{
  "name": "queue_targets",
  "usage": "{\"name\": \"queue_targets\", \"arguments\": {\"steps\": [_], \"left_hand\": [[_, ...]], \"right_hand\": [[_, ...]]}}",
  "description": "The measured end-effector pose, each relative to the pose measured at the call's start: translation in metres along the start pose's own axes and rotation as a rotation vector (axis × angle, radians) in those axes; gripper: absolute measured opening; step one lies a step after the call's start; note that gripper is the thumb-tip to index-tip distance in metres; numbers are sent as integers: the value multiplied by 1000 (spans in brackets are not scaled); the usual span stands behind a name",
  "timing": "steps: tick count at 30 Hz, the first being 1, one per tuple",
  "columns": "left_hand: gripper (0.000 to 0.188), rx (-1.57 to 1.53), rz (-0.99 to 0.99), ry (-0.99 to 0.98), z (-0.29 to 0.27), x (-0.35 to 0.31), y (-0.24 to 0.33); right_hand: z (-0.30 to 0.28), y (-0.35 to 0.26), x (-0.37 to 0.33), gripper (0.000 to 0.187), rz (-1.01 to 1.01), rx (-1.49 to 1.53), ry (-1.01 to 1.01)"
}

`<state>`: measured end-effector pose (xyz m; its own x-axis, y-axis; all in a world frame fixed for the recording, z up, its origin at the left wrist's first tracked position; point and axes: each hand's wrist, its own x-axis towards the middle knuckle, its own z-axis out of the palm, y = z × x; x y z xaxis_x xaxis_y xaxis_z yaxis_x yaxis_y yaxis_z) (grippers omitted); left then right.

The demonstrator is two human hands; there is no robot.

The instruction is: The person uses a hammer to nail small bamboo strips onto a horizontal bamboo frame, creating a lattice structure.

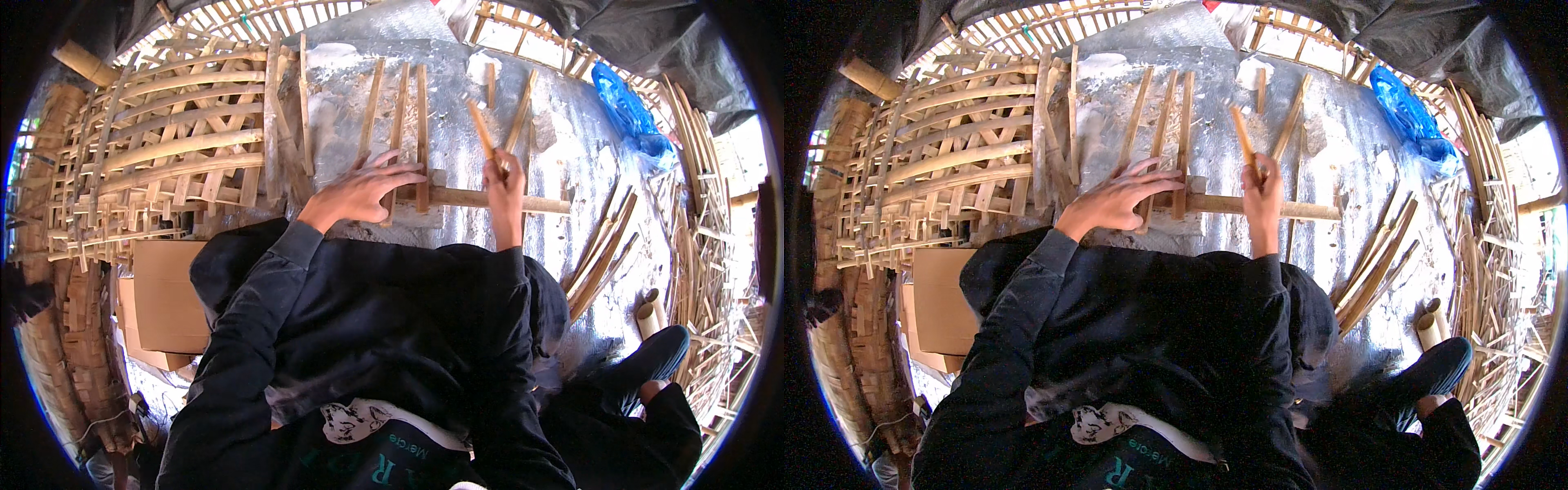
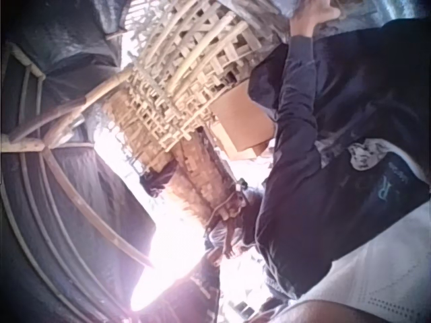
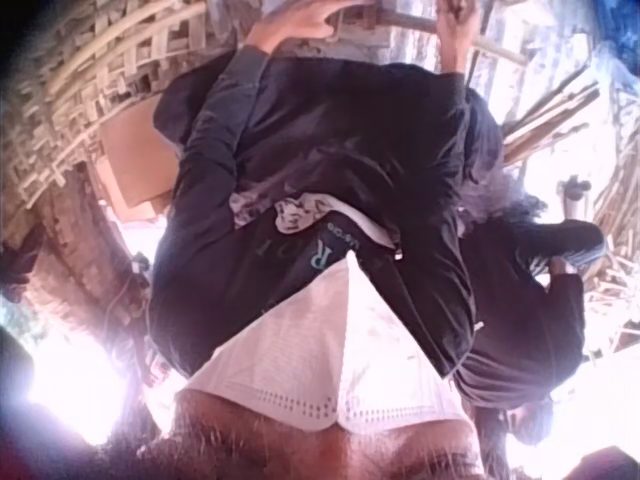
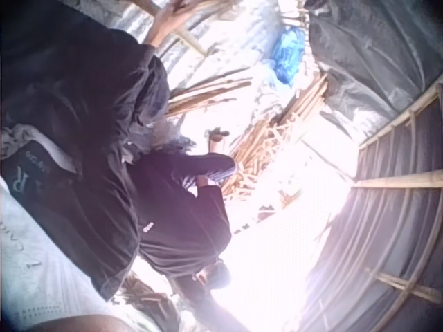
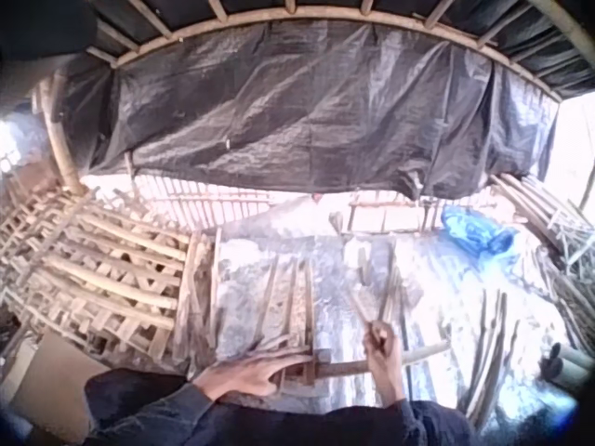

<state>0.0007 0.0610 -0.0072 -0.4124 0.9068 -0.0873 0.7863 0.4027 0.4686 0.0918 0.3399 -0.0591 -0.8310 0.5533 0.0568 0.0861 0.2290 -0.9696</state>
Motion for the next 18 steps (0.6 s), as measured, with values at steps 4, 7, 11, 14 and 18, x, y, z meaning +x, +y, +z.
{"name": "queue_targets", "arguments": {"steps": [4, 7, 11, 14, 18], "left_hand": [[98, 1, 11, 6, 2, -2, -3], [96, -4, 9, 38, 3, -12, -11], [97, -32, 31, 3, -3, -2, -2], [101, 8, -14, -20, -2, -1, -1], [102, -16, -34, -34, -1, -2, -3]], "right_hand": [[-4, -52, -8, 44, -33, 812, 5], [-21, -92, -21, 39, -108, 924, -357], [-46, -99, -26, 22, 152, 682, -427], [-42, -77, -25, 23, 357, 672, -182], [-36, -74, -36, 26, 308, 574, 115]]}}
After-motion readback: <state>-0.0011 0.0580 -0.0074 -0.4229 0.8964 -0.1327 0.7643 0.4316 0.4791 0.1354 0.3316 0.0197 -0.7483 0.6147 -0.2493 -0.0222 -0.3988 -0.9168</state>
